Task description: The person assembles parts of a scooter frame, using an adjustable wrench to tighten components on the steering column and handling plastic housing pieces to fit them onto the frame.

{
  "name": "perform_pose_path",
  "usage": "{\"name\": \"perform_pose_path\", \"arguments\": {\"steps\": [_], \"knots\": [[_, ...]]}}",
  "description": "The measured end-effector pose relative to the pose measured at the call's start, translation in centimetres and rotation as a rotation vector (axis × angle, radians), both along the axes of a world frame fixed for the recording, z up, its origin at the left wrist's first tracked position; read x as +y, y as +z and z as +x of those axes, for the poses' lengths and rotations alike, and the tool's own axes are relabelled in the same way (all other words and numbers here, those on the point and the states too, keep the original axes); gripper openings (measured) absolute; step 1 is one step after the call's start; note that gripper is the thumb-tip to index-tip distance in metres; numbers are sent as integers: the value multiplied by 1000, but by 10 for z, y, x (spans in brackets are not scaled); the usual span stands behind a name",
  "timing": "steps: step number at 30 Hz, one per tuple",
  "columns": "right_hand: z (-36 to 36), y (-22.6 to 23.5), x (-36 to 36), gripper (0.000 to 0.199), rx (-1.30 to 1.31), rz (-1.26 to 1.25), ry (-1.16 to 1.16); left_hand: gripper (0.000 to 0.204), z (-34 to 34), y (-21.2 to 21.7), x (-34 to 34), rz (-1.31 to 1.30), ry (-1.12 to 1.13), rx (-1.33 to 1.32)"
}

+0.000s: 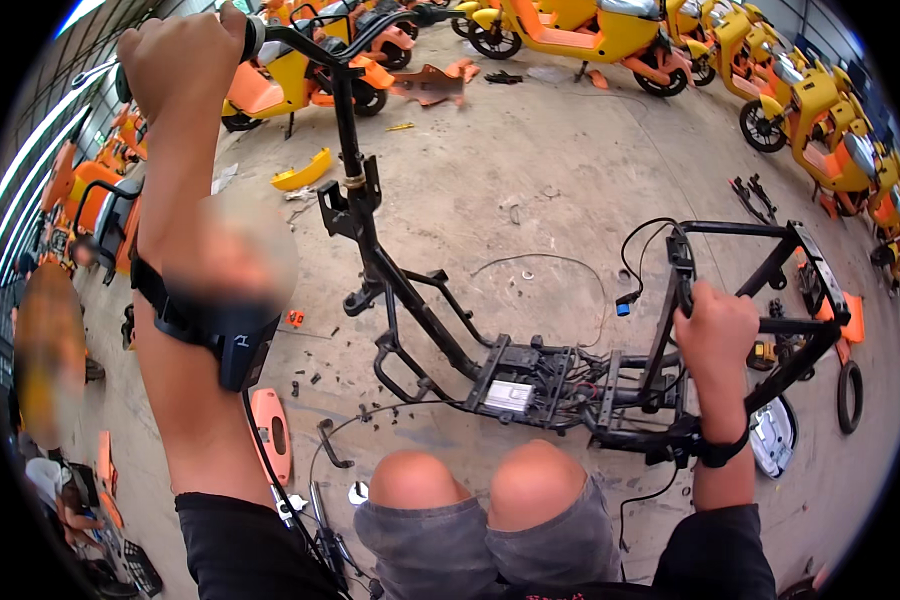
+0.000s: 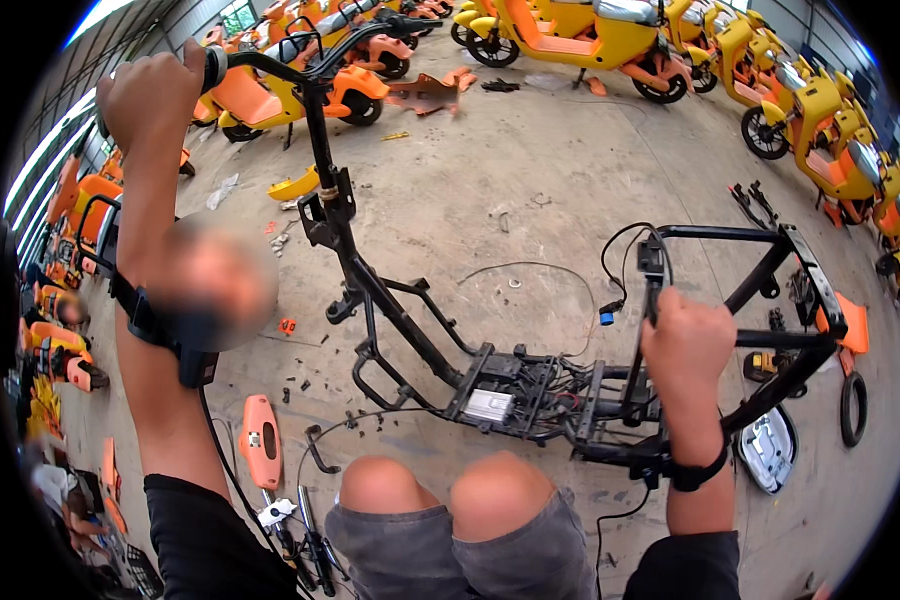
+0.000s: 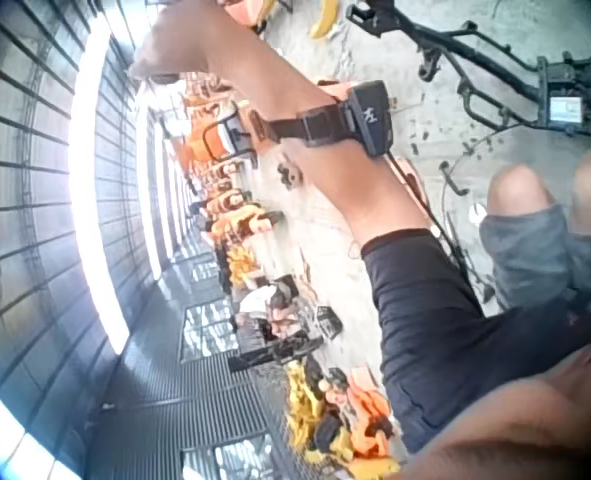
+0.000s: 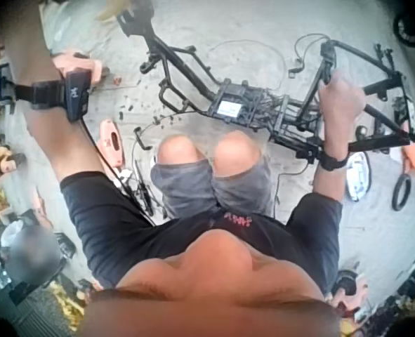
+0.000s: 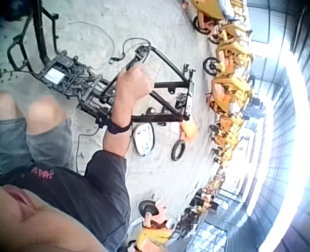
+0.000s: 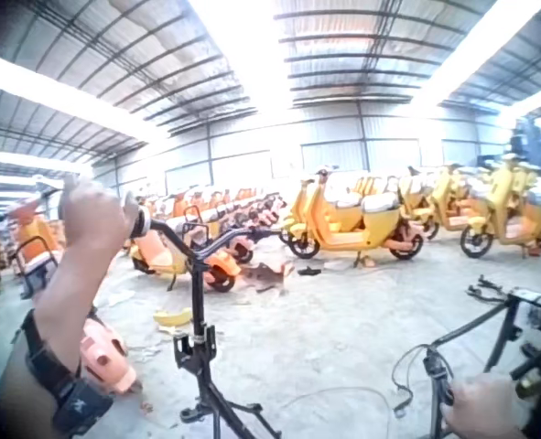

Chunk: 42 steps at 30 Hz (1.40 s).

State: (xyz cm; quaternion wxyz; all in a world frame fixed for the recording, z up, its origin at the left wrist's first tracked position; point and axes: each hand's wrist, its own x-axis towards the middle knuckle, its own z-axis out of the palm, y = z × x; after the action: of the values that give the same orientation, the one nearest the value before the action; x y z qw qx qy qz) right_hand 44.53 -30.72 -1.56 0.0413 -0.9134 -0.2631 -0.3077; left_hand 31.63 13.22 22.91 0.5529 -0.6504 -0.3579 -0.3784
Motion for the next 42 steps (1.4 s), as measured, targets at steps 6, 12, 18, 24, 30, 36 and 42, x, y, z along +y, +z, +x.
{"name": "perform_pose_path", "arguments": {"steps": [6,12,18,24,30,36,42], "knots": [[-55,20,6,25,-89,-67,-52,53,-1,3,17,-57,65,-62],[-84,21,-3,28,-86,-28,-175,48,-49,8,47,69,-41,-135],[-82,29,10,28,-103,2,-73,40,-86,-3,41,231,-138,-140],[-93,30,30,18,-295,-117,133,44,-156,-45,40,-35,150,-230],[-43,36,51,11,-271,-68,330,51,-225,-71,50,-118,372,-236],[32,37,63,21,-134,-51,308,57,-274,-44,21,-42,364,-187],[83,19,43,19,-54,-26,256,57,-268,-16,25,38,381,-204]]}}
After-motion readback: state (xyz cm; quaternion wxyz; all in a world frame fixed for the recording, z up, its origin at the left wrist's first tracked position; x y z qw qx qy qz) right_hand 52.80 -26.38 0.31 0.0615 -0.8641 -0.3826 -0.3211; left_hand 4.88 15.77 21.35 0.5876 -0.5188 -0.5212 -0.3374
